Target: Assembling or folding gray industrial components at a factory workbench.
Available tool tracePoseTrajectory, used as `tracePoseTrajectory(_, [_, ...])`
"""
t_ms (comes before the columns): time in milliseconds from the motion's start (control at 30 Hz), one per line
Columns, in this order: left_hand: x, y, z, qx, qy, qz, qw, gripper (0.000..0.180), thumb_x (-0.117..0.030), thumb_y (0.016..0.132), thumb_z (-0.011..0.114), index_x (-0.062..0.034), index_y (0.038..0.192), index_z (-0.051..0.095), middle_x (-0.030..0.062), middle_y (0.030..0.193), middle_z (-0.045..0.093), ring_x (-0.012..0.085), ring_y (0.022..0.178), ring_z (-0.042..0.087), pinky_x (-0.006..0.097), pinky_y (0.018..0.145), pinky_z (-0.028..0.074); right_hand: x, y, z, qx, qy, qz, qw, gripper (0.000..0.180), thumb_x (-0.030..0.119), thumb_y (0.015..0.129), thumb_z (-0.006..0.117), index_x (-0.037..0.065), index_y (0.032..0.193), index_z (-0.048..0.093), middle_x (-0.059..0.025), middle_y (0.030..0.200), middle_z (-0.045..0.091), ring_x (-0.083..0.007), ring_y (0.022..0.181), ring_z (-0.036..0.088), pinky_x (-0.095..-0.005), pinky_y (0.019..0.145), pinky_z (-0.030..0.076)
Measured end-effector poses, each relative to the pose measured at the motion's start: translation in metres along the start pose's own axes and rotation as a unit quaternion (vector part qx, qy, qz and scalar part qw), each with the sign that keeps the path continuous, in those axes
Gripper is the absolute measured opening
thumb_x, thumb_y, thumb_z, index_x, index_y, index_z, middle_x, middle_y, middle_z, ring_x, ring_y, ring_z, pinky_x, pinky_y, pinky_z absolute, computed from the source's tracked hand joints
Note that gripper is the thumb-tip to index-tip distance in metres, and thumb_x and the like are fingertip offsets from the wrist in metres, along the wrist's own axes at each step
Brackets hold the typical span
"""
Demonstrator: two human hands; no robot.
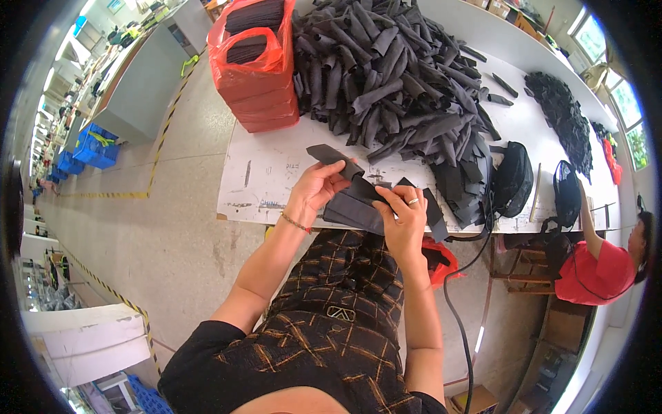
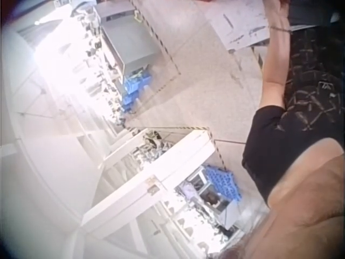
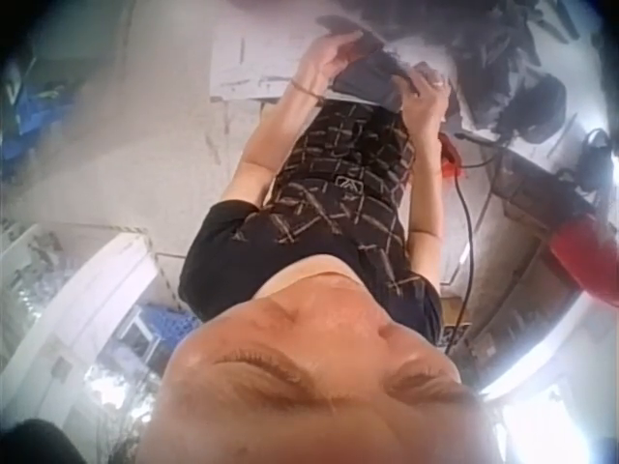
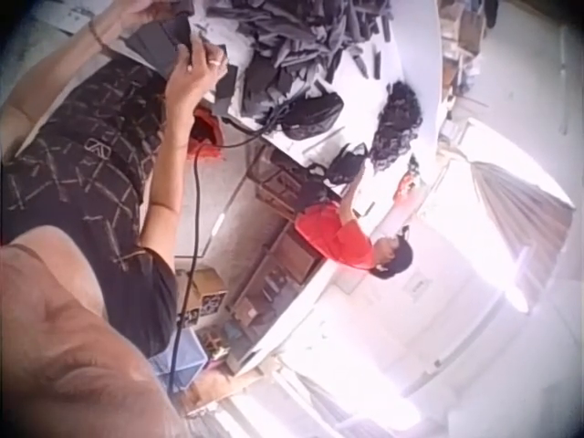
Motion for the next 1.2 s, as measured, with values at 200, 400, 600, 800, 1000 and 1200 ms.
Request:
tracePoseTrajectory(200, [0.000, -0.003, 0.002, 0.021, 0.009, -0.013, 1.000, 0.024, -0.001, 0.088, 0.061, -0.0005, 0.112, 0.055, 0.0188, 0.109, 0.065, 0.0274, 0.095, 0.067, 0.037, 0.075, 0.061, -0.002, 0.008, 0.000, -0.041, -0.062, -0.073, 0.995, 0.020, 0.009, 0.070, 0.075, 0.010, 0.090, 0.073, -0.0028, 0.083, 0.056, -0.0231, 0.080, 0.052, -0.0360, 0.072, 0.038])
tracePoseTrajectory(400, [0.001, -0.010, 0.010, 0.029, 0.008, 0.013, 0.999, 0.027, 0.000, 0.089, 0.060, -0.0005, 0.115, 0.052, 0.0199, 0.112, 0.063, 0.0298, 0.098, 0.066, 0.038, 0.077, 0.060, -0.002, 0.009, -0.002, -0.060, -0.121, -0.105, 0.985, 0.019, 0.006, 0.071, 0.074, 0.010, 0.089, 0.072, -0.0027, 0.082, 0.055, -0.0222, 0.081, 0.053, -0.0348, 0.075, 0.039])
tracePoseTrajectory(600, [0.010, -0.031, 0.041, -0.003, 0.080, 0.118, 0.990, 0.038, 0.005, 0.086, 0.061, 0.0003, 0.120, 0.047, 0.0184, 0.108, 0.063, 0.0271, 0.093, 0.066, 0.037, 0.076, 0.060, 0.006, 0.005, 0.005, -0.096, -0.207, -0.161, 0.960, 0.033, 0.006, 0.070, 0.072, 0.012, 0.101, 0.068, -0.0020, 0.091, 0.053, -0.0224, 0.087, 0.055, -0.0374, 0.080, 0.041])
tracePoseTrajectory(800, [0.022, -0.041, 0.057, -0.019, 0.104, 0.194, 0.975, 0.032, -0.003, 0.090, 0.061, 0.0000, 0.120, 0.050, 0.0152, 0.107, 0.065, 0.0268, 0.101, 0.064, 0.039, 0.085, 0.055, 0.015, -0.001, 0.020, -0.102, -0.135, -0.130, 0.977, 0.047, 0.005, 0.068, 0.076, 0.008, 0.113, 0.062, -0.0076, 0.099, 0.054, -0.0272, 0.092, 0.053, -0.0406, 0.081, 0.041])
tracePoseTrajectory(1000, [0.016, -0.030, 0.059, 0.103, 0.015, 0.158, 0.982, 0.032, -0.028, 0.098, 0.052, 0.0008, 0.110, 0.059, 0.0176, 0.104, 0.068, 0.0250, 0.101, 0.064, 0.038, 0.093, 0.048, 0.017, -0.015, 0.015, 0.006, -0.026, -0.046, 0.999, 0.043, -0.001, 0.072, 0.071, 0.002, 0.112, 0.054, -0.0179, 0.107, 0.054, -0.0371, 0.099, 0.053, -0.0445, 0.084, 0.045])
tracePoseTrajectory(1200, [0.048, -0.031, 0.056, 0.110, -0.022, 0.131, 0.985, 0.031, -0.030, 0.099, 0.050, -0.0013, 0.107, 0.061, 0.0170, 0.109, 0.067, 0.0240, 0.105, 0.062, 0.037, 0.097, 0.046, 0.016, 0.001, 0.025, 0.024, 0.030, -0.085, 0.996, 0.034, -0.002, 0.075, 0.069, 0.002, 0.104, 0.053, -0.0190, 0.103, 0.055, -0.0393, 0.093, 0.057, -0.0424, 0.077, 0.048])
Point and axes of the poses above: each hand's wrist, its own y-axis towards the middle knuckle, its own z-axis out of the palm, x = y × z, the point moved 1 cm from there along y, towards the middle knuckle
